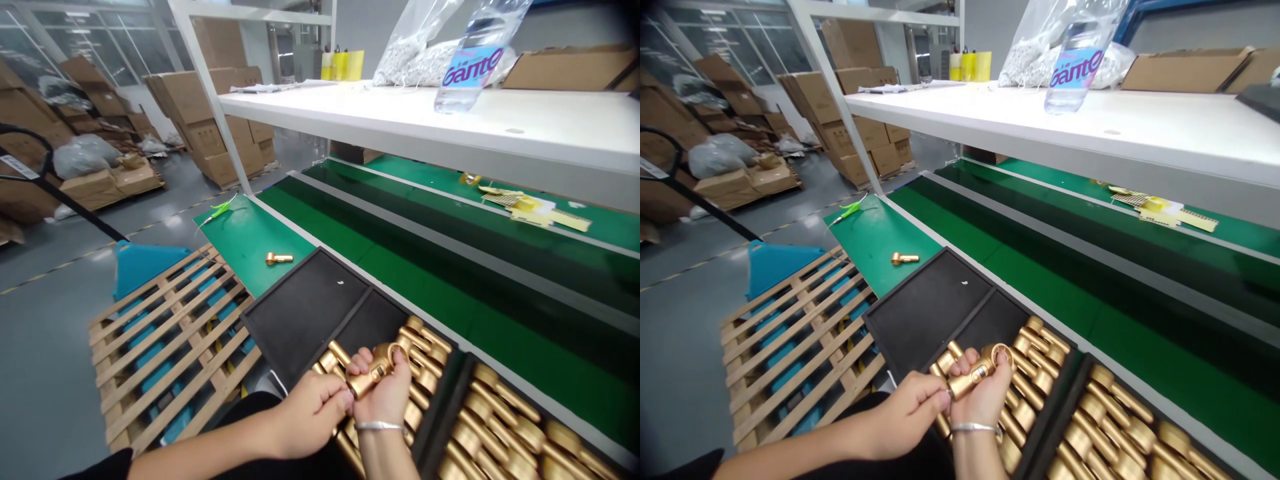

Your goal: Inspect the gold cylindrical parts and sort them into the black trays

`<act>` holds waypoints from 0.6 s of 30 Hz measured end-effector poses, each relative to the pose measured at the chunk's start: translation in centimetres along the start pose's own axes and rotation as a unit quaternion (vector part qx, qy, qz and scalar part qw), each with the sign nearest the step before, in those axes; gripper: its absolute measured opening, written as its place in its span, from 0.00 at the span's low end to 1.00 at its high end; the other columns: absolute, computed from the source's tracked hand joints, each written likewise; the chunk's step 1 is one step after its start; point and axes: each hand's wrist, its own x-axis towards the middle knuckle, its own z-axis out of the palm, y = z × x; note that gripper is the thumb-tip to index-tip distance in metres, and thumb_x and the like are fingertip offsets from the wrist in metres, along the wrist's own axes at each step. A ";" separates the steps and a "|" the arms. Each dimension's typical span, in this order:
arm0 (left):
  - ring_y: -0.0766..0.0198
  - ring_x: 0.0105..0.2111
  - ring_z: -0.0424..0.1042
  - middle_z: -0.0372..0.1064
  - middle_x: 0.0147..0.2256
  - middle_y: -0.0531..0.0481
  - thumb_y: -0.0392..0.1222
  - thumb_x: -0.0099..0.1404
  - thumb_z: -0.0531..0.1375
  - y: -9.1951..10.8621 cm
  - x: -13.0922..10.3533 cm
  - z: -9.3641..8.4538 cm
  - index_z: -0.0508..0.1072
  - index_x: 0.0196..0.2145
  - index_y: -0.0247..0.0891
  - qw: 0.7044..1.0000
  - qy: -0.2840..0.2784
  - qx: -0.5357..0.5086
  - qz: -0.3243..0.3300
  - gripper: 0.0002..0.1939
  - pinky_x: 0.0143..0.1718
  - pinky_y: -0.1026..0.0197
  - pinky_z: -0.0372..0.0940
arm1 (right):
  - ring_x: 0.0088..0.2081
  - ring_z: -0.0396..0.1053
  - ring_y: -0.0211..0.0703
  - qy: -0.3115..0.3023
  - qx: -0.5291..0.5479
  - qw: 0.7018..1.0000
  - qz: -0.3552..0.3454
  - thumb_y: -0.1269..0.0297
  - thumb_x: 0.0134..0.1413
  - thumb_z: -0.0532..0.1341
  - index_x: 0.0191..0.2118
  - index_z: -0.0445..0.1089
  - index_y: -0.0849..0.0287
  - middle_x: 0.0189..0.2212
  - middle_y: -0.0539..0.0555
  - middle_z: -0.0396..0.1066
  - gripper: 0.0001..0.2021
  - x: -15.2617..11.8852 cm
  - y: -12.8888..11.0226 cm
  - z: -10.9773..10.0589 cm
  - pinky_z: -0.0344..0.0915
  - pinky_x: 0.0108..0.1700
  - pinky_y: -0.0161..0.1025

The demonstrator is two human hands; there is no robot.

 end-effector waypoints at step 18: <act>0.66 0.27 0.64 0.68 0.26 0.52 0.44 0.67 0.53 -1.7 -0.2 0.8 0.74 0.29 0.33 0.994 -0.056 -0.065 -0.065 0.16 0.32 0.66 0.60 | 0.18 0.54 0.35 -0.031 -0.085 0.988 -0.125 0.49 0.54 0.51 0.21 0.58 0.56 0.16 0.47 0.57 0.18 -2.3 0.3 -1.4 0.55 0.20 0.33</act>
